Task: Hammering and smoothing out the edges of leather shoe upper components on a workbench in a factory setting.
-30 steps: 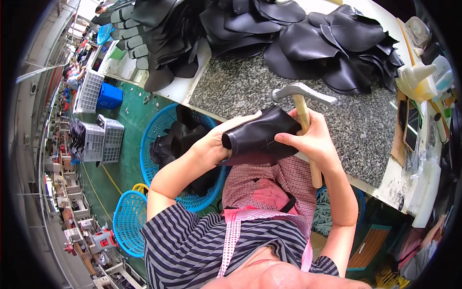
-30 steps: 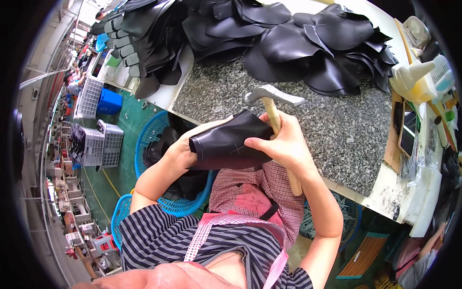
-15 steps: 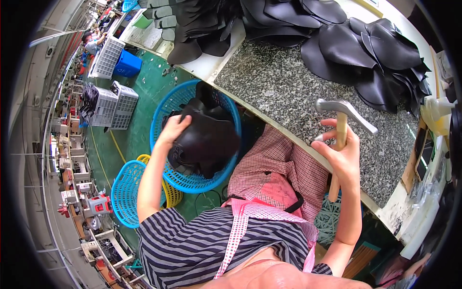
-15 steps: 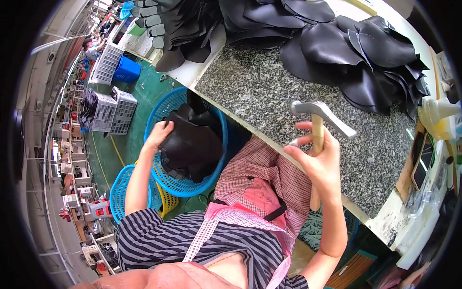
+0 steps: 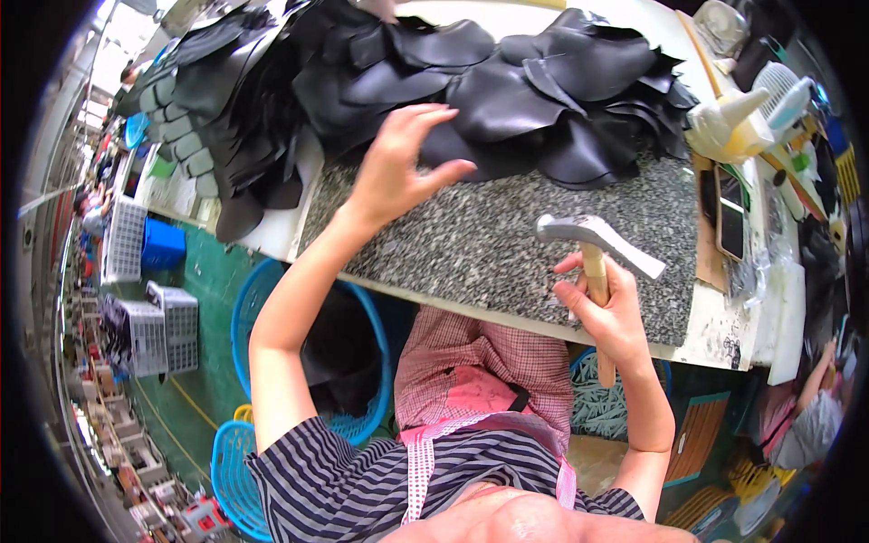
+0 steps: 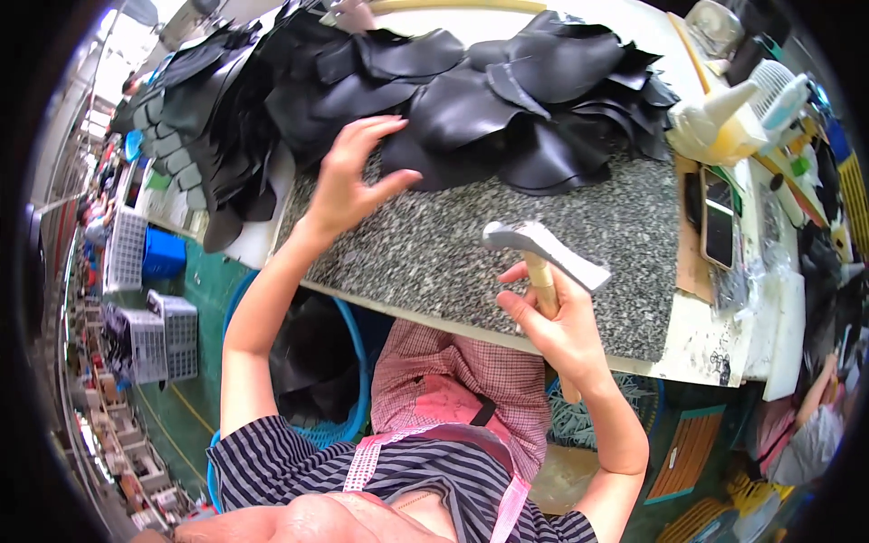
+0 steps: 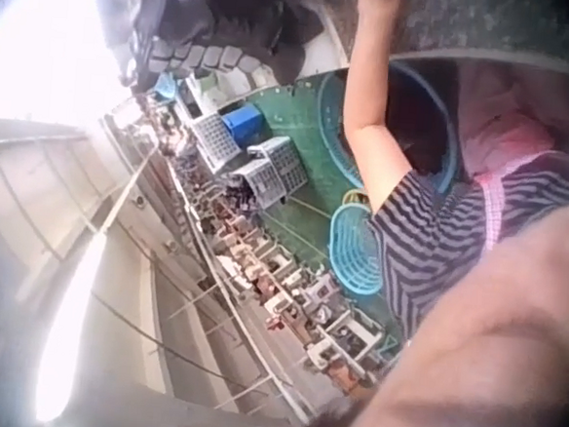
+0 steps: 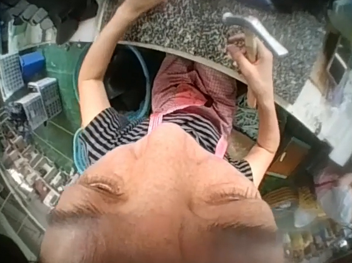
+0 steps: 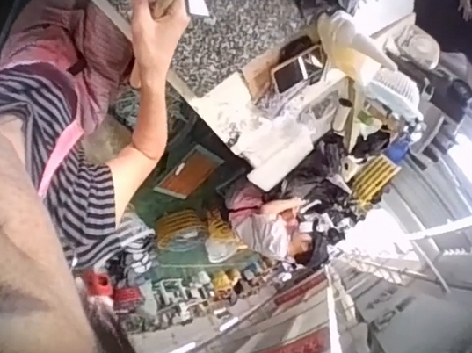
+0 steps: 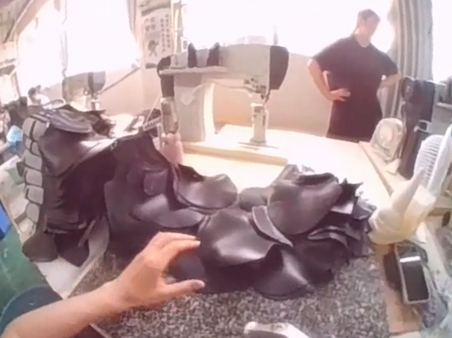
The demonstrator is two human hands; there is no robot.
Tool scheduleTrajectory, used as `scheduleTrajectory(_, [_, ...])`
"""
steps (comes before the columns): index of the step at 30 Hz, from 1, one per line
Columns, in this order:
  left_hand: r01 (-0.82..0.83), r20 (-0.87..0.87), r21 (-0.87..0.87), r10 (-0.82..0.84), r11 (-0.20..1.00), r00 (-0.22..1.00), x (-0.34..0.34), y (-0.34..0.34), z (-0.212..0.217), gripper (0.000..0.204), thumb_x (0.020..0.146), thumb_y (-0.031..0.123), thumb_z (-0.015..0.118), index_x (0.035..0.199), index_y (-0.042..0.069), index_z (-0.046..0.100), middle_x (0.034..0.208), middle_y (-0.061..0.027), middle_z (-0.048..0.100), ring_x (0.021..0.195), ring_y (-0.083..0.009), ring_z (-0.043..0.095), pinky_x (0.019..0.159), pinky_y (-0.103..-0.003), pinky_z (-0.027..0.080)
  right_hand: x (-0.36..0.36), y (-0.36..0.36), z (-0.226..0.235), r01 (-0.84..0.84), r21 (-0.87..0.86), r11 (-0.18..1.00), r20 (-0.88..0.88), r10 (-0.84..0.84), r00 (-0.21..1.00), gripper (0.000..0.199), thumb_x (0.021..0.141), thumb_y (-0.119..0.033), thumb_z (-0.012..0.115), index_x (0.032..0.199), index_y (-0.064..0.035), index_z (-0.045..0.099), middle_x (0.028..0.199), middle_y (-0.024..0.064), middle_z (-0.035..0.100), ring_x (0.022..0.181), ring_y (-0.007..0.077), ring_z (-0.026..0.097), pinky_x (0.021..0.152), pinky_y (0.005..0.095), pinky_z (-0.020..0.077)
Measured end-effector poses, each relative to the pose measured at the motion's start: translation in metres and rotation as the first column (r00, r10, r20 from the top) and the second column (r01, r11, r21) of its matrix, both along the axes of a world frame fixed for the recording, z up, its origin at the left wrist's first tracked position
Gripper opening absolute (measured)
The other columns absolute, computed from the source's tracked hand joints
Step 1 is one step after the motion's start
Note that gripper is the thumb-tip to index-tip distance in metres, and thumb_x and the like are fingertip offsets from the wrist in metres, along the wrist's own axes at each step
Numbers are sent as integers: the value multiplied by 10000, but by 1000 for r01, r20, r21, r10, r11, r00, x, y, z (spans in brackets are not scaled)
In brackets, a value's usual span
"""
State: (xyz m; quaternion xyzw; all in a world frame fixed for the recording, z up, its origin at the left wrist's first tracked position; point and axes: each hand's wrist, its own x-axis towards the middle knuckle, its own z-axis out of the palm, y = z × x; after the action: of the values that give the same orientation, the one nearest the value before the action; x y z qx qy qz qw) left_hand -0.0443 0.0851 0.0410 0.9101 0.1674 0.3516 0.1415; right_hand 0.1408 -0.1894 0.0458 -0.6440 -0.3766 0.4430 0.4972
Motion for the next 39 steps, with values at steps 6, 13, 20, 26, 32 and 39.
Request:
scheduleTrajectory(6, [26,41,275,-39,961,998,83,35,-36,328,822,11,698,1128,121,743,952,-59,713,907,-276,678,760,-384,584,5,-16,1,143,70,987,-37,-141,989,176,993,-147,700,1144,-57,683,862,-47,604,759,27,507,710,226,431])
scheduleTrajectory(13, [352,-201,273,-305,895,931,22,-100,11,438,744,40,701,1179,76,747,940,-90,646,775,-233,637,641,-318,567,38,-37,2,245,40,969,-26,-244,969,224,1065,-242,589,1101,-26,641,627,-90,467,477,-18,381,427,200,251])
scheduleTrajectory(20, [239,-46,-152,-248,959,968,35,-130,-8,484,726,-35,731,1202,50,735,847,-98,562,713,-245,633,625,-351,553,24,-9,-3,268,57,962,205,-274,940,525,811,-293,888,1163,-14,616,999,47,631,905,133,631,765,302,517])
scheduleTrajectory(26, [162,-6,-508,-192,846,981,42,-137,-6,421,770,-55,720,1182,33,726,872,-92,620,658,-178,641,625,-299,549,14,-13,8,15,252,968,576,-162,801,865,575,-152,953,1310,-49,509,1165,157,616,1068,381,660,907,420,541])
scheduleTrajectory(32, [48,-325,-176,-104,983,940,28,-101,-39,1305,570,507,952,1591,65,271,1568,-170,366,1445,-365,346,1169,-558,238,44,-2,30,-4,363,932,674,-260,691,77,805,41,695,873,6,683,791,133,626,680,284,613,620,393,487])
scheduleTrajectory(39, [58,-560,-57,-80,997,825,22,-100,-25,1214,638,670,843,1580,72,365,1605,-148,326,1428,-358,341,1121,-565,253,122,50,83,46,643,765,691,-553,-466,296,878,-165,837,1159,-111,762,890,7,716,770,95,641,711,260,501])
